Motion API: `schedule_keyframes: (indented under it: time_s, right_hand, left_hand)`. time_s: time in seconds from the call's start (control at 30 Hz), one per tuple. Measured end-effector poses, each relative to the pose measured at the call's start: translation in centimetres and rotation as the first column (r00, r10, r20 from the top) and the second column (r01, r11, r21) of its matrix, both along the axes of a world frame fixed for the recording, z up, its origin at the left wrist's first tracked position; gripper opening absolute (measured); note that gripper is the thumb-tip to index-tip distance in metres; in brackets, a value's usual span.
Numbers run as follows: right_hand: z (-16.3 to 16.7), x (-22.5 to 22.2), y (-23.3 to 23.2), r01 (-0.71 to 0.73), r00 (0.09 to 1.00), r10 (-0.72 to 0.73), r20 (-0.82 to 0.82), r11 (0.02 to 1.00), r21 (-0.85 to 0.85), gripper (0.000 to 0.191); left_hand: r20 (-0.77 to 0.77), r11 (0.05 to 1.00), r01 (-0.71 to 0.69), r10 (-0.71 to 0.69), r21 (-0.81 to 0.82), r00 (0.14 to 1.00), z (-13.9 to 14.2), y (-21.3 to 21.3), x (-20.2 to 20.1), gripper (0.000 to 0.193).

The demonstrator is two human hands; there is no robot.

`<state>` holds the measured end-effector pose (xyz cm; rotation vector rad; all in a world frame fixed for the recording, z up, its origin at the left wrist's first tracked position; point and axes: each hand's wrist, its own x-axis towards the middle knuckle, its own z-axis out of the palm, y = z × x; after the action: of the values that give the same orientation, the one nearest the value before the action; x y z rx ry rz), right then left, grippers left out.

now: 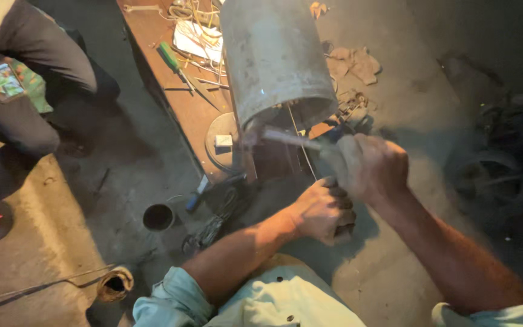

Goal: The person uses a hammer to repeatedly strike a metal rod held against a cylindrical metal object mounted on a workbench. The person continues hammering the rod throughout the clip.

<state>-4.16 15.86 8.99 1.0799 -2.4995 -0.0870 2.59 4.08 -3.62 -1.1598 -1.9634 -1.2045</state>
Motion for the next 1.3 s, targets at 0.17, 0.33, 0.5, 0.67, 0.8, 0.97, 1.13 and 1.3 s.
schedule_keyframes:
  time_s: [0.17,0.33,0.5,0.67,0.8,0.97,1.13,1.3]
  right_hand:
    - [-1.0,-0.1,0.8,-0.014,0.999,0.010,-0.038,0.996,-0.093,0.027]
    - [-2.2,-1.9,1.9,0.047,0.999,-0.047,0.016,0.999,-0.005,0.023]
    - [-0.8,-0.5,4.3,-0.028,0.994,0.051,0.095,0.974,-0.226,0.020]
    - [-1.0,-1.1,3.1,0.062,0.990,-0.043,0.133,0.987,-0.145,0.030]
    - [-0.6,-2.1,3.1,0.020,0.992,-0.003,0.129,0.991,-0.135,0.029]
    - [-0.3,-3.3,3.7,-0.167,0.985,0.171,-0.003,0.955,-0.246,0.034]
    - [-1.2,-4.1,3.0,-0.119,0.993,0.120,0.006,0.985,-0.122,0.027]
    - [-1.2,-3.0,2.7,-0.219,0.973,0.230,0.032,0.955,-0.202,0.030]
  left_hand:
    - [-0.066,0.999,-0.006,0.008,0.039,0.998,0.1,0.0,-1.0,0.018]
    - [0.039,0.978,-0.033,0.026,0.205,0.999,4.3,-1.6,0.0,0.016]
    - [0.257,0.973,0.015,-0.075,0.228,0.963,7.0,-7.2,1.1,0.021]
    - [0.123,0.991,0.019,-0.035,0.132,0.992,5.5,-5.4,1.4,0.014]
    - [0.087,0.991,-0.079,0.069,0.112,0.994,4.9,0.8,0.2,0.025]
    - [0.041,0.983,-0.092,0.086,0.159,0.995,4.2,1.4,-0.8,0.025]
    - [-0.053,0.986,-0.093,0.101,0.141,0.993,2.4,-1.1,-2.5,0.016]
    - [-0.050,0.997,-0.047,0.050,0.058,0.998,1.3,0.8,-1.6,0.021]
